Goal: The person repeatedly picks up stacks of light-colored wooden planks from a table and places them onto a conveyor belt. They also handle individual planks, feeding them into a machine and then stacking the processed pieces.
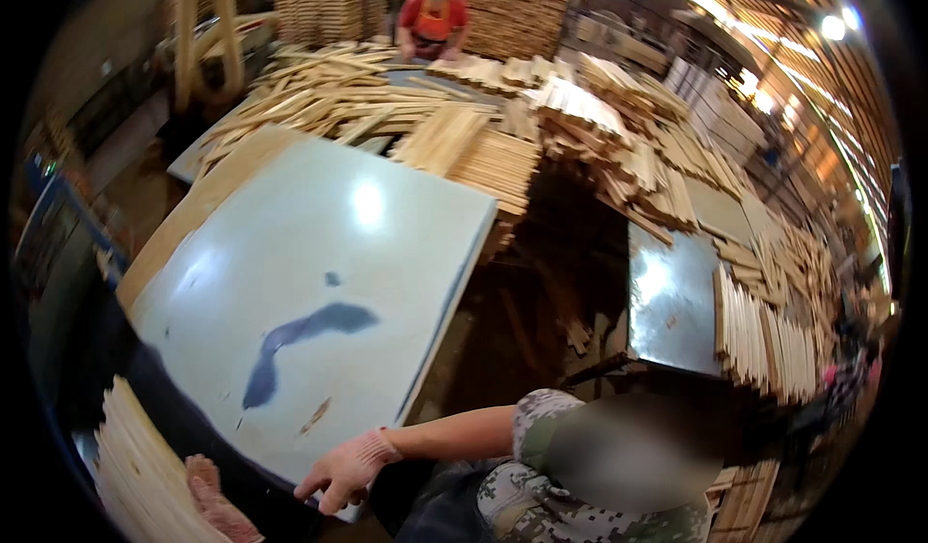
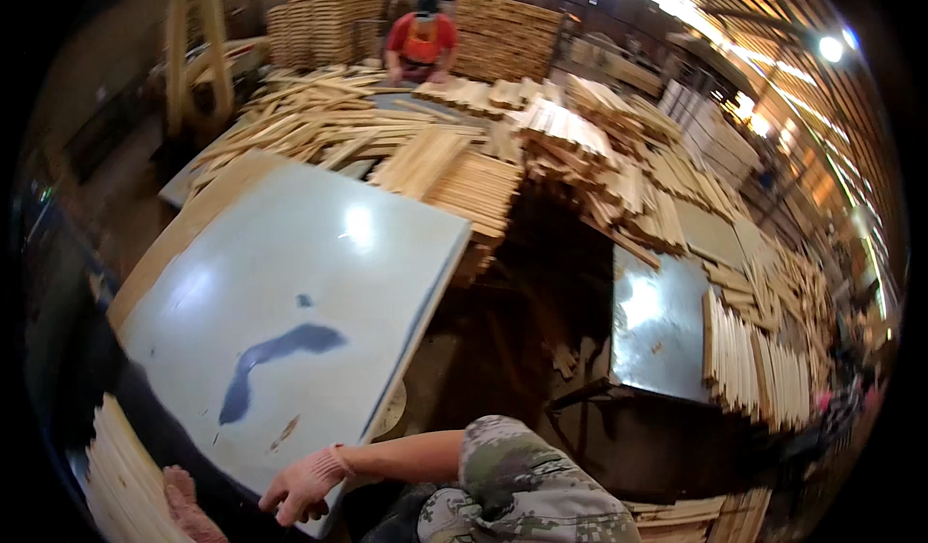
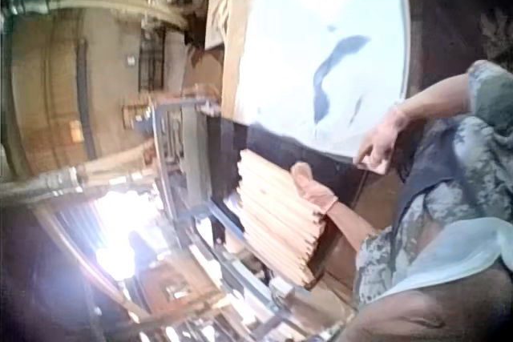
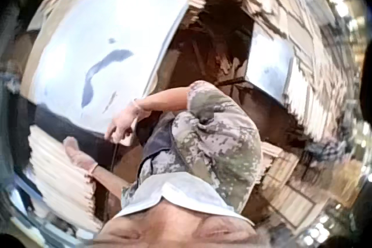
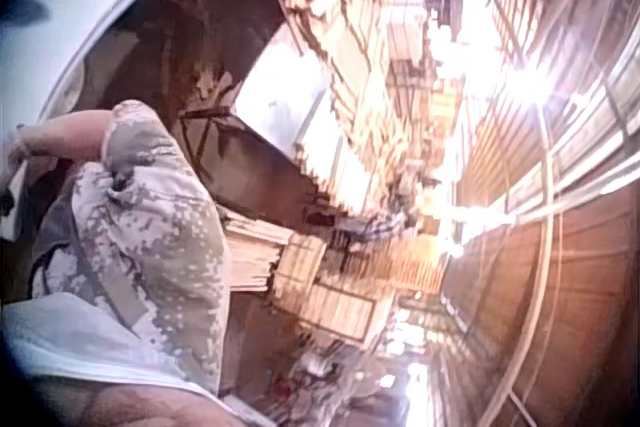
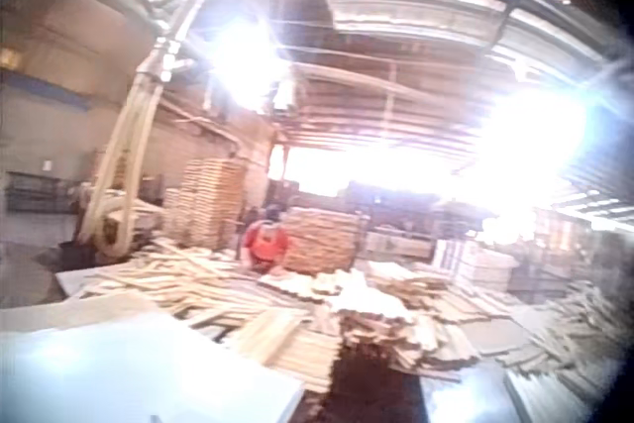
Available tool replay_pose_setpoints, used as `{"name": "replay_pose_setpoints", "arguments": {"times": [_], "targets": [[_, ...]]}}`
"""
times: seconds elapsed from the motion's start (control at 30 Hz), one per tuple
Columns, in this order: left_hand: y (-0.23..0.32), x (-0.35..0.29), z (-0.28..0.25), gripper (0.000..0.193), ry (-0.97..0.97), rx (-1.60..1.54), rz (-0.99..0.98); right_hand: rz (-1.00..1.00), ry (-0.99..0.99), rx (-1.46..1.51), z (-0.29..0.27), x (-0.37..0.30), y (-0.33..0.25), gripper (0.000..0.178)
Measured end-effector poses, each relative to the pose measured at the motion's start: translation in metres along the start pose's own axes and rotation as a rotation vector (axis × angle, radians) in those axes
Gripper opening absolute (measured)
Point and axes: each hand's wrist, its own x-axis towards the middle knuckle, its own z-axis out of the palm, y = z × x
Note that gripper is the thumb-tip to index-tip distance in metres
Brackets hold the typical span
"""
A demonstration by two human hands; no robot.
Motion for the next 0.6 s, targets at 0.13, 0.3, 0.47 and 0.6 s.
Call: {"name": "replay_pose_setpoints", "arguments": {"times": [0.13, 0.3, 0.47, 0.6], "targets": [[-0.015, -0.038, 0.155, 0.046, -0.477, -0.622, -0.349, -0.085, 0.421, 0.385, -0.009, -0.172, 0.055, 0.078], [0.074, -0.172, 0.359, 0.049, -1.001, -0.195, -0.449, -0.201, 1.052, 0.848, -0.003, -0.346, 0.295, 0.033], [0.070, -0.265, 0.462, 0.049, -1.426, -0.117, -0.733, 0.522, 1.632, 0.426, 0.125, -0.447, 0.436, 0.033], [0.065, -0.300, 0.523, 0.053, -1.576, 0.002, -0.699, 0.763, 1.730, 0.655, 0.204, -0.452, 0.481, 0.040]]}}
